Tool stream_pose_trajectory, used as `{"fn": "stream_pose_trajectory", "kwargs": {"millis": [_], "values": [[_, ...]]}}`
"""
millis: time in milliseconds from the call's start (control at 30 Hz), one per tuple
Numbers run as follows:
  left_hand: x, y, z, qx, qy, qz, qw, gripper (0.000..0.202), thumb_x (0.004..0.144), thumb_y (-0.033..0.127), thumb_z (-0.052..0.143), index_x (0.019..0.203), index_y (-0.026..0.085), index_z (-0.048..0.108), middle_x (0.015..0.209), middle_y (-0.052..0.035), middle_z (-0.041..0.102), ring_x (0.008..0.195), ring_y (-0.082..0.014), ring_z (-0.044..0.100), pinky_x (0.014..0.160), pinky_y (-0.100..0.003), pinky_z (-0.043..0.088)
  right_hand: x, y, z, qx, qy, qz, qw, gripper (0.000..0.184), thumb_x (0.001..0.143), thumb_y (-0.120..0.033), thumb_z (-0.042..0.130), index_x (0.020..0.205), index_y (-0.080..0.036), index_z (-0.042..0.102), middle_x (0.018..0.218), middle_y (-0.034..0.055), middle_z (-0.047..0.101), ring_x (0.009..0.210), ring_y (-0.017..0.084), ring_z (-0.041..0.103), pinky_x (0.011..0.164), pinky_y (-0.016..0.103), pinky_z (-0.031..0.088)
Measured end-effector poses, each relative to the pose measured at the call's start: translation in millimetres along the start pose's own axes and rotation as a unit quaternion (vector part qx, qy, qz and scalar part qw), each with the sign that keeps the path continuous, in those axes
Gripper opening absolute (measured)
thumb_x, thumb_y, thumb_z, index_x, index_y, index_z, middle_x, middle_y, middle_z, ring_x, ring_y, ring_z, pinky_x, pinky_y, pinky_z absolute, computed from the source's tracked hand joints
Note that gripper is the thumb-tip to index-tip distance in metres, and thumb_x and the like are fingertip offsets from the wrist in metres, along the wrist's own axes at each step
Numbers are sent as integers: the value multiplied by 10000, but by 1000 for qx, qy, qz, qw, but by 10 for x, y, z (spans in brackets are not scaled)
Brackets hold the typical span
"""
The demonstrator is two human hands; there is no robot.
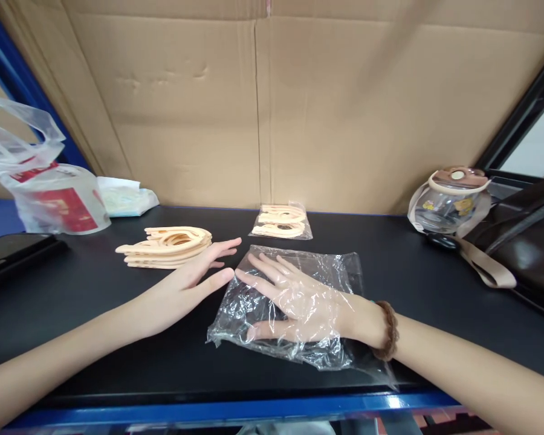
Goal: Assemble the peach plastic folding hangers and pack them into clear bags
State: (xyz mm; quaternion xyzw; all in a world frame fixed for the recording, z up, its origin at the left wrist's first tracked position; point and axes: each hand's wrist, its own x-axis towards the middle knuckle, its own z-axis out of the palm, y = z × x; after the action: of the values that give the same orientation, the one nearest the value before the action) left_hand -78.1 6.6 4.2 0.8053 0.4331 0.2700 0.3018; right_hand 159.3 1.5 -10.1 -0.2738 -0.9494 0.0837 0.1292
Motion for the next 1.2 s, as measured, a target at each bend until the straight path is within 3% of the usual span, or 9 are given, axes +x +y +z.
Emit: {"fn": "stream_pose_trajectory", "kwargs": {"millis": [67, 133, 233, 333, 500, 633, 833, 1067, 1200], "values": [[9, 0, 10, -12, -8, 6, 1000, 585, 918, 498, 451, 1437, 295, 273, 1495, -18, 333, 1334, -207, 352, 1087, -356, 312, 4, 1, 0, -1, 5, -11, 1000, 822, 891, -518, 492, 1500, -278, -5, 1570, 26, -35, 1428, 293, 11, 1155, 510, 174], [23, 1, 22, -37, -5, -2, 999, 575, 913, 490, 459, 1419, 265, 302, 1431, -56, 410, 1220, -208, 466, 1002, -346, 396, 10, 0, 0, -6, -5, -19, 1000, 839, 898, -554, 449, 1495, -255, -59, 1569, 47, -92, 1428, 291, -32, 1153, 512, 149], [46, 0, 34, -91, -12, -27, 995, 534, 916, 478, 445, 1369, 206, 362, 1081, -60, 615, 853, -166, 591, 793, -314, 480, 15, 3, 12, -18, -20, -26, 999, 847, 906, -582, 399, 1493, -215, -89, 1566, 89, -138, 1426, 280, -88, 1151, 507, 113], [60, 17, 37, -152, -52, -45, 986, 496, 921, 430, 449, 1352, 194, 385, 805, 6, 623, 627, -119, 537, 660, -272, 464, 20, 5, 35, -27, -14, -37, 999, 861, 903, -585, 406, 1494, -209, -94, 1565, 103, -153, 1427, 278, -107, 1153, 502, 97], [77, 65, 26, -287, -41, -111, 951, 590, 906, 324, 511, 1433, 214, 269, 1028, -53, 644, 676, -112, 594, 604, -252, 471, 38, -36, 37, -48, -3, -53, 997, 854, 891, -567, 450, 1502, -230, -42, 1564, 125, -135, 1423, 296, -109, 1142, 538, 65], [93, 71, 14, -344, -29, -154, 926, 599, 889, 285, 563, 1425, 205, 305, 948, -49, 651, 747, -139, 636, 702, -291, 520, 46, -75, 29, -38, -1, -63, 997, 975, 834, -588, 531, 1490, -230, -94, 1549, 145, -162, 1414, 316, -117, 1136, 546, 81], [100, 67, 28, -325, -9, -139, 935, 652, 818, 239, 641, 1399, 226, 347, 966, -44, 616, 707, -132, 631, 579, -245, 510, 75, -97, 4, -42, -10, -84, 996, 801, 840, -556, 548, 1485, -203, 231, 1561, 136, -103, 1417, 295, -118, 1141, 518, 45], [104, 46, 33, -291, -28, -87, 952, 629, 827, 218, 559, 1408, 256, 321, 1255, -109, 543, 689, -108, 624, 588, -250, 512, 44, -99, 22, -25, -3, -78, 997, 744, 838, -541, 558, 1466, -246, 291, 1542, 108, -204, 1416, 324, -109, 1136, 528, 81], [96, 62, 35, -271, -28, -85, 958, 635, 836, 252, 566, 1419, 246, 317, 1289, -108, 537, 662, -93, 600, 623, -264, 531, 39, -117, 12, -50, -11, -54, 997, 818, 819, -601, 542, 1484, -233, 241, 1564, 149, -86, 1428, 315, -61, 1134, 527, 117]]}}
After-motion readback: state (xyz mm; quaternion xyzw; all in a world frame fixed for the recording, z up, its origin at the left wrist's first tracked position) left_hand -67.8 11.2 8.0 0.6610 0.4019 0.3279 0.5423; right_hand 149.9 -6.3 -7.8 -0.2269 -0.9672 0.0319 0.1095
